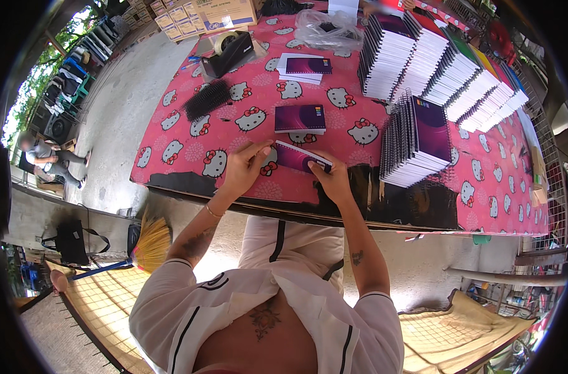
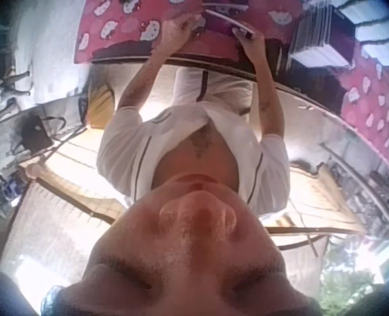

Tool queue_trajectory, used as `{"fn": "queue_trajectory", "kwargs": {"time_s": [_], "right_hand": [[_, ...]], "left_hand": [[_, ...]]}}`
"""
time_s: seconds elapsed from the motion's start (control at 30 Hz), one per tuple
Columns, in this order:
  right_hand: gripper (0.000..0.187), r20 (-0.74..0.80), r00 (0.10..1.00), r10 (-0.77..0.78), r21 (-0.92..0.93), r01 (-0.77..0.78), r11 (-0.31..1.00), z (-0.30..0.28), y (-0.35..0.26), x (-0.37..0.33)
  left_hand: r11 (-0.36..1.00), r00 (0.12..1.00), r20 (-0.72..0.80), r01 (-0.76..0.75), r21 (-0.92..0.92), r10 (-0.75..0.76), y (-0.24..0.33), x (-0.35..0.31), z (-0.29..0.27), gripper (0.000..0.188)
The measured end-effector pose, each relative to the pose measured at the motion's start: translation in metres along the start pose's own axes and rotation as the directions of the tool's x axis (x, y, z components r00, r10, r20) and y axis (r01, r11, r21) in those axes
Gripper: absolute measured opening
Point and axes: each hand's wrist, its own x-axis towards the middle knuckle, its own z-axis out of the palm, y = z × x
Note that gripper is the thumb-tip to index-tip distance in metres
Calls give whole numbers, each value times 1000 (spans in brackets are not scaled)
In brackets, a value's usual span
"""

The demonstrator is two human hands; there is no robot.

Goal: The person picks up small purple notepads from the table and places them onto organized stacks.

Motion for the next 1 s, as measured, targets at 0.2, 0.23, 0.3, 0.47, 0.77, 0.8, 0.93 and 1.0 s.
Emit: {"fn": "queue_trajectory", "kwargs": {"time_s": [0.2, 0.23, 0.3, 0.47, 0.77, 0.8, 0.93, 1.0], "right_hand": [[27, -1, 999, 34, 6, -34, 999, -1, -5, 0], [26, -4, 999, 43, -4, -43, 999, -2, -6, -1], [27, 1, 999, 45, -7, -45, 999, -3, -5, 0], [26, 11, 1000, -24, -64, 25, 998, 0, -6, -1], [27, -3, 999, -51, -162, 50, 986, -5, -10, -13], [27, -9, 999, -39, -136, 37, 990, -3, -9, -17], [28, -137, 991, 5, 69, 5, 998, 22, -22, -26], [28, -189, 982, 26, 69, -13, 998, 23, -26, -35]], "left_hand": [[1000, 998, -60, -26, -16, 25, -11, 2, 7, 19], [999, 999, -51, -11, -33, 9, -11, 3, 8, 19], [998, 998, -69, -14, -54, 11, -10, 5, 8, 17], [999, 996, 83, -13, 35, 10, -16, 13, -4, 18], [972, 879, 424, -235, -17, 220, -23, 33, -11, 38], [978, 870, 456, -206, -7, 187, -13, 30, -11, 45], [791, 950, 198, -310, 527, 240, 18, 5, 4, 75], [764, 934, 262, -350, 542, 242, 22, -28, 19, 77]]}}
